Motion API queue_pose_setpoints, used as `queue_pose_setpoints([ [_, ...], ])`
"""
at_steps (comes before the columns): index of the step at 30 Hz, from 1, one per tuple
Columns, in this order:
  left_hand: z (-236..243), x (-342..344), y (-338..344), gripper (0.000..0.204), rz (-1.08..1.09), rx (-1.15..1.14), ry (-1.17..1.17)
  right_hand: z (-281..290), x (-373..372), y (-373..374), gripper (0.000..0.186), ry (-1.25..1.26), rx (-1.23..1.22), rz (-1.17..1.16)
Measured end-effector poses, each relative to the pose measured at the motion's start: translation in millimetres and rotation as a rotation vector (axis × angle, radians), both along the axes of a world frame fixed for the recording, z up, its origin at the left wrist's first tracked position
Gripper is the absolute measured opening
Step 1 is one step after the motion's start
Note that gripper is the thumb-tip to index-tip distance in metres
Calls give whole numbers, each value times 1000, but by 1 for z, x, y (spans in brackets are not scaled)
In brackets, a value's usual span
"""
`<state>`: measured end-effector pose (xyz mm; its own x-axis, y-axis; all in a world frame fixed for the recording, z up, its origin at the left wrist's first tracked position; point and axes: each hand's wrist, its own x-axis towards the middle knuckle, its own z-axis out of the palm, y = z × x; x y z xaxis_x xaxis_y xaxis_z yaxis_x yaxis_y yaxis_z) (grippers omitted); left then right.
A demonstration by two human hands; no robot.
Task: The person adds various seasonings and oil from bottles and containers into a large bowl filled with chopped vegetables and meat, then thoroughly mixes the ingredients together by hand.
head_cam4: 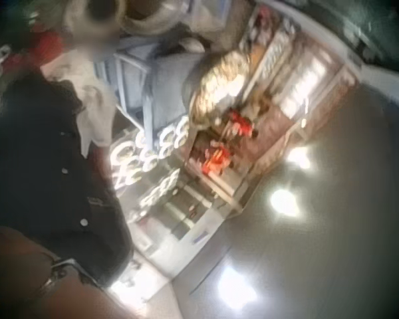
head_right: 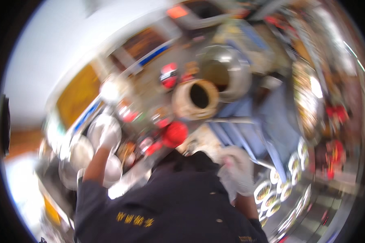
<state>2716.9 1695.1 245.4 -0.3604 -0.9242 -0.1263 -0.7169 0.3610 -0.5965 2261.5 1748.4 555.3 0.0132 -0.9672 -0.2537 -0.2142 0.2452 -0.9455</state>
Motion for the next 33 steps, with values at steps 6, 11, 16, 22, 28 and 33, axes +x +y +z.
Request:
queue_pose_setpoints([
  [6,-135,56,-19,41,170,369,421,-26,3,1,23,204,-176,167],
  [11,-68,109,11,39,441,338,713,-31,5,-10,18,245,-270,248],
  [16,-39,102,14,38,245,279,1059,-11,-3,38,14,-194,217,-189],
  [22,23,81,28,15,581,230,1146,-40,-15,8,16,22,-150,72],
  [28,20,74,41,15,566,158,1104,-39,-12,2,13,20,-117,110],
  [33,18,45,22,18,687,240,1084,-39,-6,4,13,-2,-174,126],
])
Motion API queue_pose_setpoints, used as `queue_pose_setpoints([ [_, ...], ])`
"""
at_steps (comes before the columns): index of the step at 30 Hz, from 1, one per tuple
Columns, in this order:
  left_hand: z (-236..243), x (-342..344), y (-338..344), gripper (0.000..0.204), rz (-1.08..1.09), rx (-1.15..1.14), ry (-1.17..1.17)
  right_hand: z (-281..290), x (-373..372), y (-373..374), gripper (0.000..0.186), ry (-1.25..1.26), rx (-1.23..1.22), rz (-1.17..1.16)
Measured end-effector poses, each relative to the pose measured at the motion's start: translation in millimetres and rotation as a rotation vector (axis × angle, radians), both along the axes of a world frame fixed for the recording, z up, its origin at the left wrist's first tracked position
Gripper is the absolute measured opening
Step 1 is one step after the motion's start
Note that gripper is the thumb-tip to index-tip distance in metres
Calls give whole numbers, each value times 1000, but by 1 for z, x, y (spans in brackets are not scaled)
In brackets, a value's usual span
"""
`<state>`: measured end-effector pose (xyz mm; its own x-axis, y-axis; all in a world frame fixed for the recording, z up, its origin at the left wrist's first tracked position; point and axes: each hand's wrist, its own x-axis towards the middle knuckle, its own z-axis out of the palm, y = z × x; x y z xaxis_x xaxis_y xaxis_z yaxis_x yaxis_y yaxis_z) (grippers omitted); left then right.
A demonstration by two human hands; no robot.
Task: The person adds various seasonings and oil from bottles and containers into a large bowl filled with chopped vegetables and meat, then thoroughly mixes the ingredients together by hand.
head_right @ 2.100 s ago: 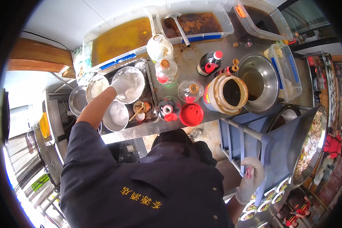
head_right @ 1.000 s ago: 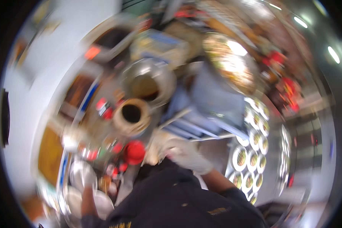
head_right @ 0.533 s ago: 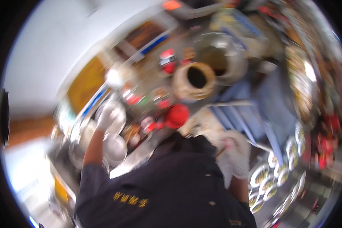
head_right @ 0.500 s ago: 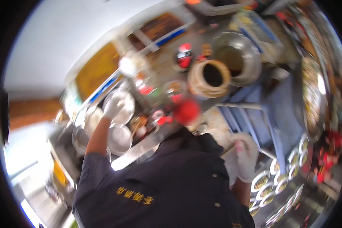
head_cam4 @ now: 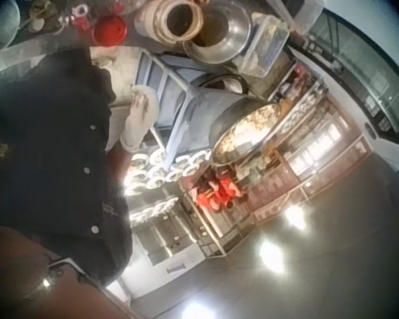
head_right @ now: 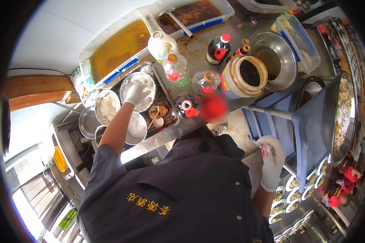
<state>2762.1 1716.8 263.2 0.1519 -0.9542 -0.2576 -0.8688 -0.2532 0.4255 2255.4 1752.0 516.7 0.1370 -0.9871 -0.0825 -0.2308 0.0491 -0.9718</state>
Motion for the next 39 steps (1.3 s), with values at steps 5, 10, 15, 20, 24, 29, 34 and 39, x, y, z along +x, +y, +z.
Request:
queue_pose_setpoints([
  [5,-7,5,-4,15,113,58,201,4,4,5,12,-1,-35,-20],
  [10,40,31,6,10,299,-88,678,0,4,4,12,3,-32,-9],
  [15,89,71,22,13,444,-174,613,0,9,2,10,-18,-10,17],
  [20,77,132,31,22,440,-208,375,2,18,1,11,-16,10,19],
  [24,60,147,36,26,466,-379,419,3,18,1,12,-15,-36,40],
  [29,79,105,27,21,369,-296,422,3,12,3,13,-5,-20,23],
  [34,1,40,8,66,-88,17,128,3,8,7,13,83,-11,29],
  [39,-5,-31,-15,43,81,282,-149,11,2,16,14,86,52,-35],
])
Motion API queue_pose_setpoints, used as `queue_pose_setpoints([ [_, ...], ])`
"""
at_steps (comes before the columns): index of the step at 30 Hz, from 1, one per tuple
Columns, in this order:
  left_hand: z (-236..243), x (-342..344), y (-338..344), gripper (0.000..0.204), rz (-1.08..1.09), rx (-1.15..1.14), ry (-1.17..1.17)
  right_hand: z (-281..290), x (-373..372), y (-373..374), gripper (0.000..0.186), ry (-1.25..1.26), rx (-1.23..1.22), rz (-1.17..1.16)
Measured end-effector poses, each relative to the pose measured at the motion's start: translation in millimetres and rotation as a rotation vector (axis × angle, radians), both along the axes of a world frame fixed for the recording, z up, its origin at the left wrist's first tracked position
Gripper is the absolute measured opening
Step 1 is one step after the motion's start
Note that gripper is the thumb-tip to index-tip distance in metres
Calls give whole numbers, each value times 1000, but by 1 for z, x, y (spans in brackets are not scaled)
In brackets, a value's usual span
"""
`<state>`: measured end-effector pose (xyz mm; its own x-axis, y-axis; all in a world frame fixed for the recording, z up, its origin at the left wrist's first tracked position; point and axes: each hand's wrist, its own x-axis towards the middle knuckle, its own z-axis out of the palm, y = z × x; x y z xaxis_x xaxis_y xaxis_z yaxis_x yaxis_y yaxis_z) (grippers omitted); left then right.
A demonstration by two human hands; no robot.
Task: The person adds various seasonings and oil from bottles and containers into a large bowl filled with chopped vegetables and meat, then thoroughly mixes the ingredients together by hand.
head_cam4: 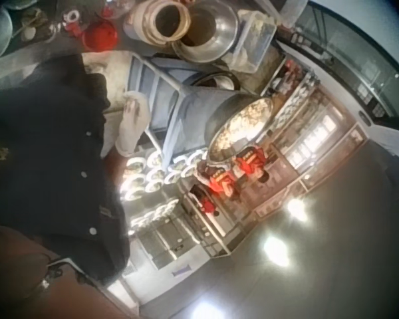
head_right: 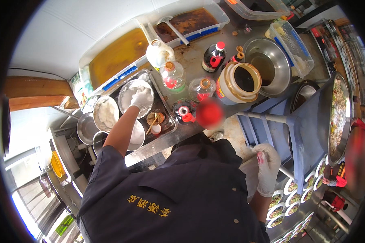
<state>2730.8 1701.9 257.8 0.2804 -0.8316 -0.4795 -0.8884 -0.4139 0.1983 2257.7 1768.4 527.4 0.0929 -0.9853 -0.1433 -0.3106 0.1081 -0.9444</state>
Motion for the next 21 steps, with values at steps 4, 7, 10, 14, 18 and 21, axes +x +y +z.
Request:
queue_pose_setpoints([
  [4,-45,-6,3,21,-158,-310,-228,-3,-8,4,14,-53,-14,-49],
  [7,-101,25,12,24,-153,-272,-171,-1,-6,4,16,-29,-32,-46],
  [10,-92,32,6,24,-273,-257,-150,-2,-9,0,18,-7,-52,-70],
  [14,-27,47,5,20,465,-52,1058,-9,-16,-3,17,-32,-32,-95],
  [18,-18,68,21,13,511,-223,1165,-10,-24,-14,14,-78,59,-22],
  [21,22,52,26,18,668,-357,1243,-10,-22,-24,14,-62,39,39],
])
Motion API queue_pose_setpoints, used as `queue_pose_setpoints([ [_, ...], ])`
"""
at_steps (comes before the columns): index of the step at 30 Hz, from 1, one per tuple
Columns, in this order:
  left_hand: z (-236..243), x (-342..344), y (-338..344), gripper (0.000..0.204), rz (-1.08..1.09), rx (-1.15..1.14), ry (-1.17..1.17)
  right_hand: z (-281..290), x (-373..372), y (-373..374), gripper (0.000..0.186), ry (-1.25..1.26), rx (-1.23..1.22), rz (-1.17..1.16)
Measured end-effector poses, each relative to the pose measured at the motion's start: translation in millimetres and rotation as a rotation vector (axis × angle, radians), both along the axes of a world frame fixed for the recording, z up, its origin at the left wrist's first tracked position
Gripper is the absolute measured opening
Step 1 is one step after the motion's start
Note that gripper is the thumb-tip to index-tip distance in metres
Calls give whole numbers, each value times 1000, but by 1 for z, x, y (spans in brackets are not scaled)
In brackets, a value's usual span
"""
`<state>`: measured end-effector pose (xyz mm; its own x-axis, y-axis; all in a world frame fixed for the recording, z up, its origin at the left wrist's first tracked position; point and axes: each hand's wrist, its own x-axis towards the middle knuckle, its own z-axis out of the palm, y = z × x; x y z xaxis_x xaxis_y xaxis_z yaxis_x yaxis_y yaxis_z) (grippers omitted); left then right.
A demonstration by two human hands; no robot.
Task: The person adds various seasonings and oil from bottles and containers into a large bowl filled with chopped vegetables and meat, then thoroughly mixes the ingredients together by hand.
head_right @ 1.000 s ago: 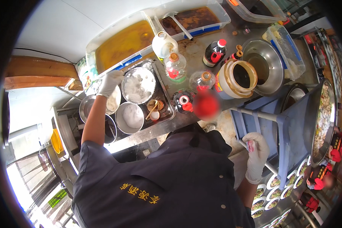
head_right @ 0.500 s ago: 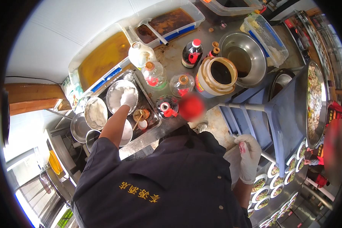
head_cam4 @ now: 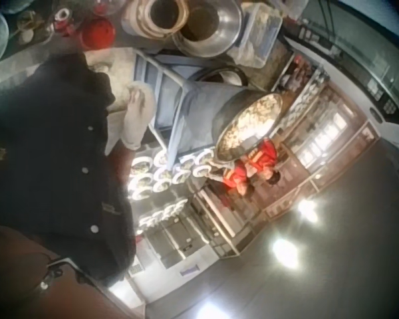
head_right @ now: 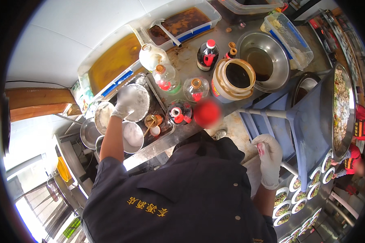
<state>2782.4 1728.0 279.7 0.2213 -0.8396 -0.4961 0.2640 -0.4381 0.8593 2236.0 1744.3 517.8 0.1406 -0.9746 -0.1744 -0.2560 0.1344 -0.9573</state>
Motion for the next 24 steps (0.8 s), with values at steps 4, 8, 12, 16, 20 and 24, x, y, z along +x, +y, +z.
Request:
queue_pose_setpoints([
  [4,12,24,23,25,166,120,307,2,-7,-10,12,-66,-31,43],
  [8,61,20,25,16,200,32,284,1,-21,-16,12,-51,-9,54],
  [12,146,-14,-15,15,2,-110,258,-5,-45,-21,13,-145,-86,62],
  [16,212,-78,-89,5,-209,-283,517,0,-96,-26,15,-205,-142,167],
  [20,290,-177,-158,12,-374,-300,381,28,-149,-37,13,-151,-396,277],
  [24,362,-383,-253,18,-611,-436,342,48,-234,-28,12,-235,-446,107],
])
